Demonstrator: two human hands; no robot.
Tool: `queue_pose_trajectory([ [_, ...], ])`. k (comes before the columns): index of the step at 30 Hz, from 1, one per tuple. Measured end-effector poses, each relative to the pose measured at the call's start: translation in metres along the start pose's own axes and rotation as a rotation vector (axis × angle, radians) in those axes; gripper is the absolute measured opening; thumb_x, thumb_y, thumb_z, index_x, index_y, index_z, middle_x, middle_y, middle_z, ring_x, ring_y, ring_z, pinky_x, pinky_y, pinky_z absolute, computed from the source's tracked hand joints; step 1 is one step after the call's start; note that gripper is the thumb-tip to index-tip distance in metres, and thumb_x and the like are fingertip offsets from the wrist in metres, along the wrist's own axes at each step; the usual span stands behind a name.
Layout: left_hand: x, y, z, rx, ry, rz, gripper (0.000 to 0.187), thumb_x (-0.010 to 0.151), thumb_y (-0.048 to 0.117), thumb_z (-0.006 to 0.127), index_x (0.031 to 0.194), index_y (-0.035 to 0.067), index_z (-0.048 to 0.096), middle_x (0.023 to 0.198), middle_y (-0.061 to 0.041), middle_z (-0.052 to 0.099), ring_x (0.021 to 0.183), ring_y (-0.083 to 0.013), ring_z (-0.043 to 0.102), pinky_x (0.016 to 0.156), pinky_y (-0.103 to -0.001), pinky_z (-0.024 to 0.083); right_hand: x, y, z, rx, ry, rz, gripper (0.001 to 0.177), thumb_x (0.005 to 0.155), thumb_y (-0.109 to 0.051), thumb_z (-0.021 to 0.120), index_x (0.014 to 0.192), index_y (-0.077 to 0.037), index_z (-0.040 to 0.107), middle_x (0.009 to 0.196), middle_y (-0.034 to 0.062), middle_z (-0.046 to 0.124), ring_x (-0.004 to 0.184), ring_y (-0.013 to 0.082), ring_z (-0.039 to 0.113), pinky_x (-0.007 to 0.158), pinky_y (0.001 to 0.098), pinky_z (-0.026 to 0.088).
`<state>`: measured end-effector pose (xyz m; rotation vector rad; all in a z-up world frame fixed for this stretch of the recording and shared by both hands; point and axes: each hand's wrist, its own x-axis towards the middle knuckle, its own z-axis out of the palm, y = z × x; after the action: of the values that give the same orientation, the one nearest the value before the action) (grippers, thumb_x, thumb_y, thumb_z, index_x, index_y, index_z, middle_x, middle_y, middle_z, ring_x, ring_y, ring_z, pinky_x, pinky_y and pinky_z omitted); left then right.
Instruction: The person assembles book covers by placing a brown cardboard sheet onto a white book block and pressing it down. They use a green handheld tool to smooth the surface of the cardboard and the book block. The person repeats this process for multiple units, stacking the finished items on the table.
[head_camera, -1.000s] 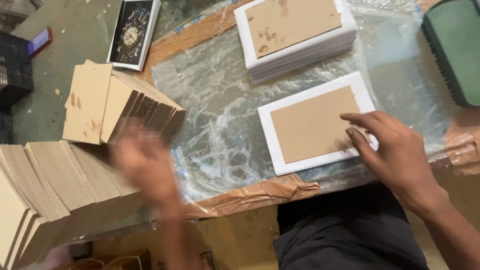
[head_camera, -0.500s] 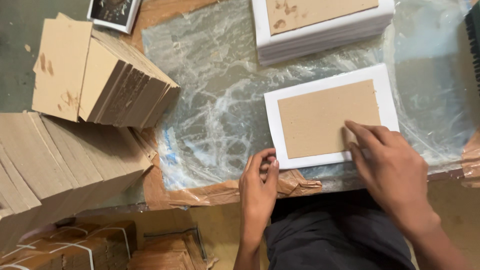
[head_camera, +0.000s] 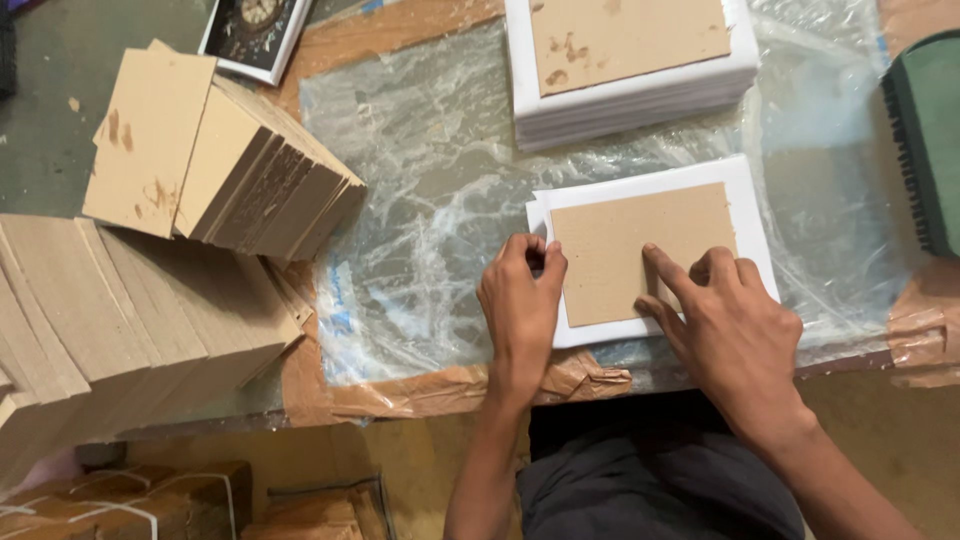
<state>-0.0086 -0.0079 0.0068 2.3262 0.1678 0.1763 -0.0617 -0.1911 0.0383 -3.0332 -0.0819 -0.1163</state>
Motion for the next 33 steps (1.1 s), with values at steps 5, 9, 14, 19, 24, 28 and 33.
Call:
queue_pose_trajectory([
  [5,-0.024,0.016,-0.008,-0.491,-0.194,-0.210,0.043,0.100,0.018,0.063,0.138,0.000,0.053,0.102,-0.019,0.078,0.090,-0.0243,0.075,0.077,-0.038,0.058,-0.005,-0.001,0.002,0.049,0.068,0.057,0.051,0.087,-0.048,0.070,0.136,-0.036,0.067,0.101,0.0013,0.064,0.089,0.0196,0.066,0.051,0.0354,0.053],
  [9,-0.038,0.017,-0.016,-0.439,-0.262,0.182,0.067,0.099,0.007,0.067,0.159,0.000,0.036,0.134,-0.026,0.068,0.116,-0.0288,0.072,0.092,-0.040,0.057,-0.004,-0.005,0.007,0.057,0.027,0.099,0.050,0.087,-0.049,0.071,0.135,-0.036,0.068,0.099,0.0013,0.064,0.089,0.0192,0.066,0.051,0.0356,0.053],
  [14,-0.053,0.044,-0.011,-0.289,-0.342,-0.265,0.087,0.089,0.000,0.063,0.162,0.014,0.017,0.148,-0.015,0.051,0.092,-0.0228,0.071,0.060,-0.029,0.063,-0.003,-0.011,0.012,-0.020,0.026,0.042,0.052,0.085,-0.045,0.072,0.135,-0.031,0.069,0.094,0.0034,0.062,0.090,0.0204,0.067,0.057,0.0333,0.054],
  [19,-0.036,0.043,-0.013,-0.466,-0.232,-0.230,0.086,0.085,-0.008,0.066,0.162,0.014,0.037,0.143,-0.010,0.059,0.076,-0.0166,0.070,0.049,-0.026,0.057,-0.010,0.031,-0.019,0.487,-0.103,0.162,0.031,0.089,-0.036,0.069,0.118,-0.030,0.078,0.101,0.0013,0.074,0.071,0.0210,0.073,0.066,0.0352,0.056],
  [24,0.049,0.021,-0.008,-0.858,-0.173,-0.015,0.084,0.081,-0.016,0.065,0.158,0.003,0.040,0.092,-0.008,0.067,0.056,-0.0095,0.054,0.046,-0.022,0.048,-0.061,0.063,-0.045,0.637,0.100,0.429,0.032,0.093,-0.029,0.069,0.124,-0.024,0.076,0.106,0.0047,0.078,0.087,0.0179,0.076,0.077,0.0320,0.059],
  [28,0.174,0.035,0.027,-0.844,-0.136,0.083,0.090,0.074,-0.013,0.067,0.159,0.002,0.042,0.089,-0.007,0.067,0.059,-0.0103,0.057,0.050,-0.025,0.051,-0.082,0.076,-0.043,0.600,0.097,0.545,0.034,0.092,-0.029,0.071,0.125,-0.025,0.077,0.105,0.0060,0.079,0.089,0.0185,0.077,0.079,0.0338,0.058],
  [33,0.221,0.032,0.052,-0.357,-0.179,-0.120,0.086,0.071,-0.008,0.069,0.152,0.006,0.046,0.094,-0.010,0.076,0.059,-0.0156,0.070,0.051,-0.029,0.060,-0.091,0.088,-0.034,0.586,0.068,0.601,0.036,0.090,-0.030,0.072,0.125,-0.028,0.077,0.108,0.0052,0.079,0.088,0.0196,0.078,0.081,0.0343,0.058],
])
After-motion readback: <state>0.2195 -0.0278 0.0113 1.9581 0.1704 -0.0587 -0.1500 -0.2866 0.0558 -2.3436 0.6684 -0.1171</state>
